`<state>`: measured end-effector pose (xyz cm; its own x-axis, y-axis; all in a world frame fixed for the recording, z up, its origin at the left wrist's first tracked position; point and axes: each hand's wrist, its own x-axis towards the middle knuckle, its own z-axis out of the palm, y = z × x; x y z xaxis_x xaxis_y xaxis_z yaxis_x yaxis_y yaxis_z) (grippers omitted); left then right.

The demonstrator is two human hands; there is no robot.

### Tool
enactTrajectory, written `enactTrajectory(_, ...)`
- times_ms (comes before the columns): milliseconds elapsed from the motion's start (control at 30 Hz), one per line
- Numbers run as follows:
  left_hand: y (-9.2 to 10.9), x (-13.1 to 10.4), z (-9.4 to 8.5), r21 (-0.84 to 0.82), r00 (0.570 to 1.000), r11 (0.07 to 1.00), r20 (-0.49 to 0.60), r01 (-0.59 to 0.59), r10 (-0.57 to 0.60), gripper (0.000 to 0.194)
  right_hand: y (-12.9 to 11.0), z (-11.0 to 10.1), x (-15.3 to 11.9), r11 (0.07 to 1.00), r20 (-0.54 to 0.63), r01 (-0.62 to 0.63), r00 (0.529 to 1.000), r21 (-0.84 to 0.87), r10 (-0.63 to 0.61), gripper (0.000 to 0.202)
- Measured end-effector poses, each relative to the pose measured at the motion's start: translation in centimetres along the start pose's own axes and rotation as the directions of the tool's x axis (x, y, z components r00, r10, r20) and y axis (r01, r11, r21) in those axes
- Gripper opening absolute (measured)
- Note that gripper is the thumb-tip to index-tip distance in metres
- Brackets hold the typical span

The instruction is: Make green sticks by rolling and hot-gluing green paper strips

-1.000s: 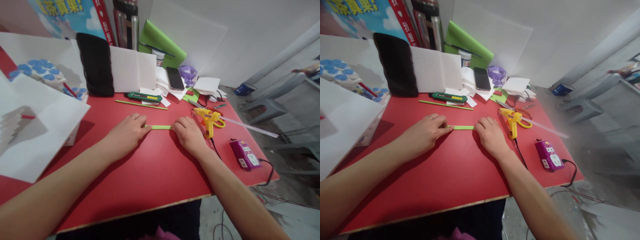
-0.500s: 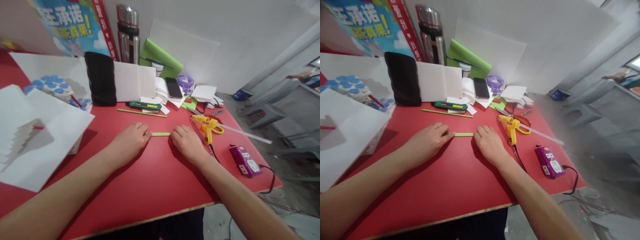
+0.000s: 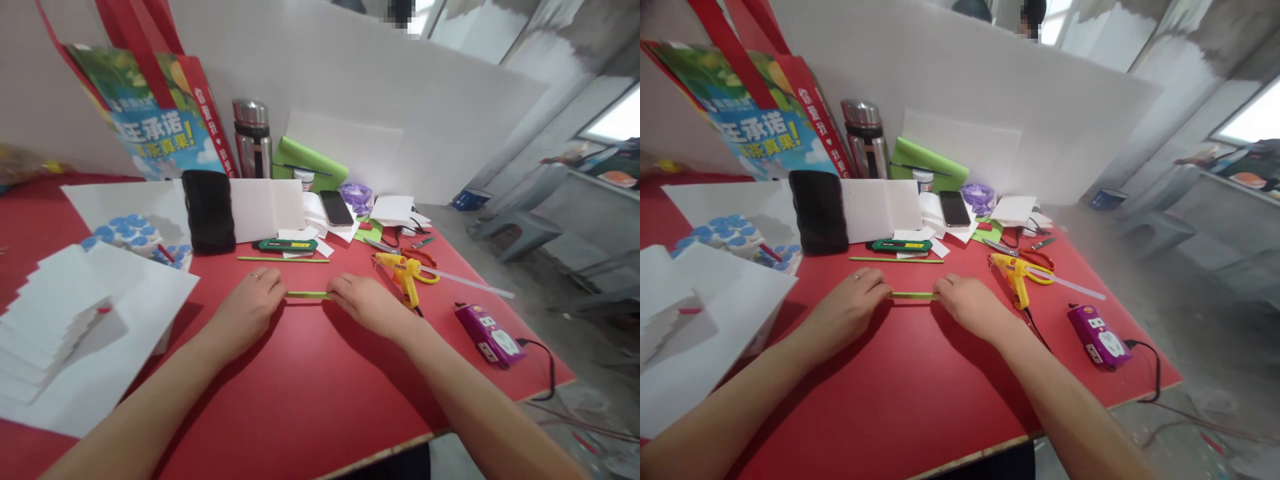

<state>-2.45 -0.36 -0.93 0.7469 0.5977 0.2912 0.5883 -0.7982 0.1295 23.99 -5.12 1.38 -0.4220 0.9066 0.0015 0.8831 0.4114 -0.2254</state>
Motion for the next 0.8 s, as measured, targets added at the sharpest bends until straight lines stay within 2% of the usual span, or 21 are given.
enactTrajectory(133,-0.6,0.3,-1.2,-0.026,0.999,0.999,-0.030,0.029,-0.030,0.025,-1.5,-0.6,1.8,0.997,-0.055,0.076,0.995,-0.033,-0.078,0.016)
enactTrajectory(233,-0.8,1.2,-2.8,0.004,1.000,1.000,0.006,0.008,-0.008,0.029,-2.6,-0.8,2.9,0.987,-0.159,0.161,0.974,-0.025,-0.163,0.013)
enactTrajectory(300,-0.7,2.0,-4.0,0.073,0.999,0.997,0.029,-0.030,0.028,0.030,-3.0,-0.5,3.4,0.985,-0.254,0.173,0.951,-0.028,-0.174,0.014)
enactTrajectory(367,-0.2,2.7,-4.9,0.131,0.999,0.991,-0.026,-0.025,0.029,0.032,-3.2,0.1,3.7,0.985,-0.361,0.154,0.917,-0.073,-0.170,0.019)
enactTrajectory(400,0.2,2.9,-5.1,0.137,0.996,0.991,-0.091,-0.003,0.015,0.028,-3.2,0.6,3.9,0.985,-0.419,0.136,0.892,-0.109,-0.170,0.022)
enactTrajectory(433,0.6,3.0,-5.0,0.120,0.979,0.991,-0.202,0.056,-0.031,0.023,-3.1,1.0,4.0,0.982,-0.477,0.113,0.862,-0.149,-0.172,0.024)
enactTrajectory(467,1.2,3.0,-4.8,0.060,0.939,0.988,-0.325,0.143,-0.117,0.019,-2.9,1.5,4.0,0.978,-0.525,0.093,0.832,-0.185,-0.178,0.026)
enactTrajectory(500,1.7,3.0,-4.4,-0.043,0.876,0.974,-0.431,0.222,-0.218,0.018,-2.8,2.0,4.0,0.974,-0.560,0.077,0.807,-0.214,-0.186,0.026)
enactTrajectory(533,2.2,3.0,-3.9,-0.194,0.804,0.939,-0.486,0.283,-0.343,0.017,-2.6,2.3,4.0,0.970,-0.583,0.067,0.788,-0.236,-0.196,0.027)
enactTrajectory(567,2.7,2.9,-3.3,-0.386,0.741,0.864,-0.464,0.324,-0.485,0.018,-2.5,2.6,4.0,0.966,-0.596,0.061,0.777,-0.253,-0.205,0.027)
enactTrajectory(600,3.1,2.8,-2.7,-0.583,0.722,0.727,-0.318,0.362,-0.615,0.023,-2.5,2.8,3.9,0.961,-0.596,0.062,0.773,-0.268,-0.216,0.026)
enactTrajectory(633,3.3,2.8,-2.1,-0.736,0.695,0.545,-0.143,0.402,-0.705,0.028,-2.6,2.9,3.8,0.956,-0.589,0.069,0.775,-0.284,-0.230,0.026)
enactTrajectory(700,3.7,2.8,-1.3,-0.869,0.633,0.229,0.117,0.438,-0.765,0.032,-3.1,2.9,3.6,0.943,-0.564,0.099,0.780,-0.318,-0.272,0.025)
enactTrajectory(733,3.8,2.9,-1.1,-0.892,0.606,0.126,0.186,0.435,-0.773,0.034,-3.4,2.9,3.6,0.935,-0.547,0.120,0.783,-0.333,-0.295,0.023)
enactTrajectory(800,4.0,2.9,-0.9,-0.918,0.561,0.003,0.240,0.397,-0.793,0.035,-4.3,2.9,3.5,0.922,-0.528,0.143,0.783,-0.360,-0.328,0.022)
